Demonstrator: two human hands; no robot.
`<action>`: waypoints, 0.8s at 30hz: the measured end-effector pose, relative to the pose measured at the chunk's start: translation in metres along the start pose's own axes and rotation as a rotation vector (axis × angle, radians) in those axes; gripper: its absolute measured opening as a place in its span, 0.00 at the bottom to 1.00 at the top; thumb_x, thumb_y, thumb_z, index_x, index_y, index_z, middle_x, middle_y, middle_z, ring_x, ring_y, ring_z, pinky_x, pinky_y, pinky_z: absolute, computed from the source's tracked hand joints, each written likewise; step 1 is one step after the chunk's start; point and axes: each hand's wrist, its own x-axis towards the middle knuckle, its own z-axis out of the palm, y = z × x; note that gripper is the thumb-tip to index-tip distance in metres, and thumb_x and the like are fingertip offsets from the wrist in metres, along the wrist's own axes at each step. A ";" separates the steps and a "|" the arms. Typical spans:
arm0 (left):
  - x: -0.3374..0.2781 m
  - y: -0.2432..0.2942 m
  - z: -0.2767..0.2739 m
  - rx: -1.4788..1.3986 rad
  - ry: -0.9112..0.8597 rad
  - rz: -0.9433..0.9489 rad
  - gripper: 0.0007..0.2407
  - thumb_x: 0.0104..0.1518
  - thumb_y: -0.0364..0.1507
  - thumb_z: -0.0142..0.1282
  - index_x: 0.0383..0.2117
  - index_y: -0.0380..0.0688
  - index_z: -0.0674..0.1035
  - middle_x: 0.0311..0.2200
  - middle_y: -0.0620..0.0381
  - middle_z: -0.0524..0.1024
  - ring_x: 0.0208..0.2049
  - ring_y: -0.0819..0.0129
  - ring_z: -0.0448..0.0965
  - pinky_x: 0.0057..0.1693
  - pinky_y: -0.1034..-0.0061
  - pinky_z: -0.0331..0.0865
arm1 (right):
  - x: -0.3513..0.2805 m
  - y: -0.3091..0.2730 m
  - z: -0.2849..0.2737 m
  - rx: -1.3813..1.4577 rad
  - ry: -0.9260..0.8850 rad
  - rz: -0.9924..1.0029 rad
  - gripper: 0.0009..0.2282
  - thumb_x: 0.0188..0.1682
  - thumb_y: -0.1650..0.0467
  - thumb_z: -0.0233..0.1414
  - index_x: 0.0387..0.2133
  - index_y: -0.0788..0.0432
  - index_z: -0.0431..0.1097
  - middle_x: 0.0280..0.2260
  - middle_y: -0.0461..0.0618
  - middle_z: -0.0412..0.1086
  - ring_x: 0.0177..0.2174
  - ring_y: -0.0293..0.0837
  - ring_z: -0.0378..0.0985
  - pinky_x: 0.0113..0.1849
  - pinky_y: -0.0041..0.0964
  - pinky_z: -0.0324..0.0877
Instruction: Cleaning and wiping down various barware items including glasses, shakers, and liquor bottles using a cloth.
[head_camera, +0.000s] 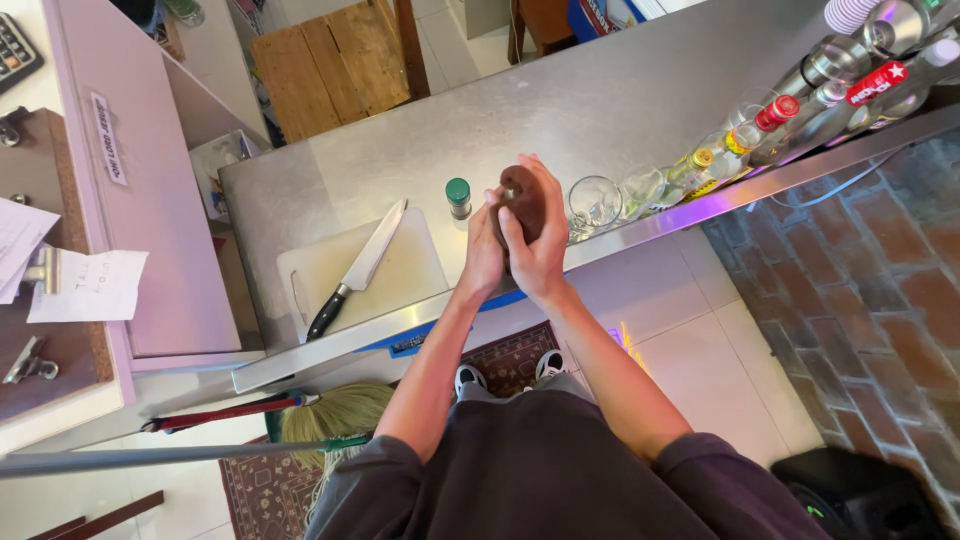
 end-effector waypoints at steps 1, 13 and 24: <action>0.001 0.005 0.003 0.000 0.001 0.001 0.29 0.77 0.48 0.30 0.62 0.29 0.72 0.54 0.38 0.75 0.55 0.57 0.75 0.62 0.64 0.70 | 0.005 -0.004 0.001 0.001 -0.001 -0.001 0.22 0.55 0.75 0.53 0.63 0.66 0.60 0.63 0.58 0.63 0.68 0.52 0.61 0.69 0.44 0.57; -0.001 0.051 0.031 -0.010 0.131 0.292 0.29 0.73 0.48 0.23 0.72 0.41 0.58 0.72 0.53 0.58 0.72 0.61 0.58 0.75 0.66 0.51 | 0.011 -0.004 0.021 0.060 0.145 0.260 0.16 0.53 0.73 0.55 0.54 0.67 0.65 0.48 0.52 0.74 0.48 0.40 0.77 0.52 0.34 0.72; -0.005 0.063 0.028 0.671 0.191 0.572 0.30 0.70 0.52 0.30 0.59 0.37 0.74 0.64 0.45 0.71 0.72 0.50 0.64 0.74 0.57 0.53 | 0.003 0.018 0.013 0.389 0.053 0.804 0.17 0.57 0.60 0.51 0.44 0.64 0.71 0.36 0.46 0.73 0.34 0.35 0.73 0.35 0.32 0.70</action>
